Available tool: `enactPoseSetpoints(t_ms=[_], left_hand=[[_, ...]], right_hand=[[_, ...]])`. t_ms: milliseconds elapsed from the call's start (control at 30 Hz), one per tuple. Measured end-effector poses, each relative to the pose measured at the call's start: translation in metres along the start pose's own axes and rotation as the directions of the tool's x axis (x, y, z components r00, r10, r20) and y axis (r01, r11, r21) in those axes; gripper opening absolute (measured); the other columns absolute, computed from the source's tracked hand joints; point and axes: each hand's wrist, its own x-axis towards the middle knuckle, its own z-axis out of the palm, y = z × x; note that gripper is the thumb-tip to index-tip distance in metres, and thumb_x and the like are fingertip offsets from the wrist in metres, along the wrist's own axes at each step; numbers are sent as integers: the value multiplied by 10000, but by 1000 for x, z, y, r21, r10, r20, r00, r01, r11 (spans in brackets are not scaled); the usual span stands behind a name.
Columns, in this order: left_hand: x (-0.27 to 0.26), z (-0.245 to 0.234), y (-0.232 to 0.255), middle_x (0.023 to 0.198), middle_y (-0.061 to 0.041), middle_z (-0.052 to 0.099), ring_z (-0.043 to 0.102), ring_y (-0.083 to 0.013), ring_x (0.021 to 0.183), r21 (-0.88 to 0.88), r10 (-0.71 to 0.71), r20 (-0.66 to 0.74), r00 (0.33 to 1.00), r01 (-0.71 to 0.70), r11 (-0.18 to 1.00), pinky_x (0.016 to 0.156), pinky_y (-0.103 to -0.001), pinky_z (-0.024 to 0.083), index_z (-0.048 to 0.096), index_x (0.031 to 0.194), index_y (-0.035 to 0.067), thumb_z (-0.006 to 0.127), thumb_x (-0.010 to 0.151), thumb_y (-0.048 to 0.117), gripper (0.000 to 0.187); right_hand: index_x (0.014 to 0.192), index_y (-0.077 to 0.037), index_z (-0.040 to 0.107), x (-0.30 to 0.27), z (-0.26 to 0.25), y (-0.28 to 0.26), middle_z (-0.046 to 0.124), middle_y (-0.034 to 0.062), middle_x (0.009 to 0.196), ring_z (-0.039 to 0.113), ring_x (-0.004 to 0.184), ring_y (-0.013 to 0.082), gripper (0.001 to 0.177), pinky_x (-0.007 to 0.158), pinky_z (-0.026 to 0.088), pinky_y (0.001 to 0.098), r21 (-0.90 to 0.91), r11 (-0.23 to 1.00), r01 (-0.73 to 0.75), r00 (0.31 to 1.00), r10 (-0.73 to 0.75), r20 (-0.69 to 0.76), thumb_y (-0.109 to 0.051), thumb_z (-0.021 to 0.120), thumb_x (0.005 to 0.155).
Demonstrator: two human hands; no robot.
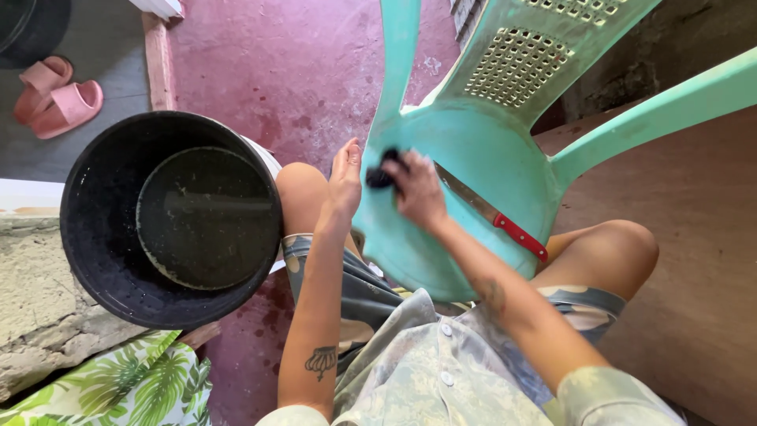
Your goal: The recorder uses a knife to cut away excess plastic or debris and clean the back of a plastic chair.
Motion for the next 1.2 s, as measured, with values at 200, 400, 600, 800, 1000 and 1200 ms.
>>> enactPoseSetpoints(t_ms=[200,400,600,800,1000,1200], left_hand=[[-15,-13,14,1551,-156,469,416,-273,1453,-6,51,-1,999,-51,999,1197,-381,317,489,1481,55,368,1087,470,584],[-18,-19,9,1546,-164,459,409,-271,1448,9,38,22,999,-38,999,1195,-379,312,490,1482,50,358,1081,478,601],[-23,-20,12,1564,-164,445,395,-273,1467,-29,40,64,997,-38,999,1211,-381,297,470,1503,46,313,1075,527,662],[-26,-10,18,1577,-162,433,373,-268,1475,-99,-19,72,997,26,995,1203,-383,284,459,1509,45,277,1048,589,736],[3,21,-29,1534,-205,498,446,-309,1437,-273,-58,-6,998,54,960,1185,-393,327,487,1474,-5,306,1054,585,746],[46,68,-131,1628,-230,314,240,-377,1523,67,-33,-268,963,53,996,1235,-483,203,442,1514,41,359,1034,617,754]], right_hand=[[1346,-231,633,75,-11,74,456,172,1552,345,1477,401,608,1204,278,540,-129,982,-140,976,159,150,-26,728,782],[1319,-209,637,13,-17,44,530,132,1500,404,1463,382,578,1196,368,504,-8,994,-110,972,110,207,-42,741,775],[1306,-189,636,-77,-43,-7,511,178,1448,412,1426,429,535,1198,359,533,230,959,-168,974,125,191,-39,715,798],[1372,-255,657,-64,-55,-58,458,191,1478,379,1406,465,574,1179,321,573,286,957,40,973,-102,208,-67,722,833],[1245,-207,610,-15,24,-43,446,176,1528,361,1462,444,416,1241,309,582,58,998,36,994,-42,102,-156,715,845],[1439,-288,569,46,20,24,437,181,1535,332,1449,419,609,1156,274,616,-105,988,-114,992,120,48,-177,694,853]])
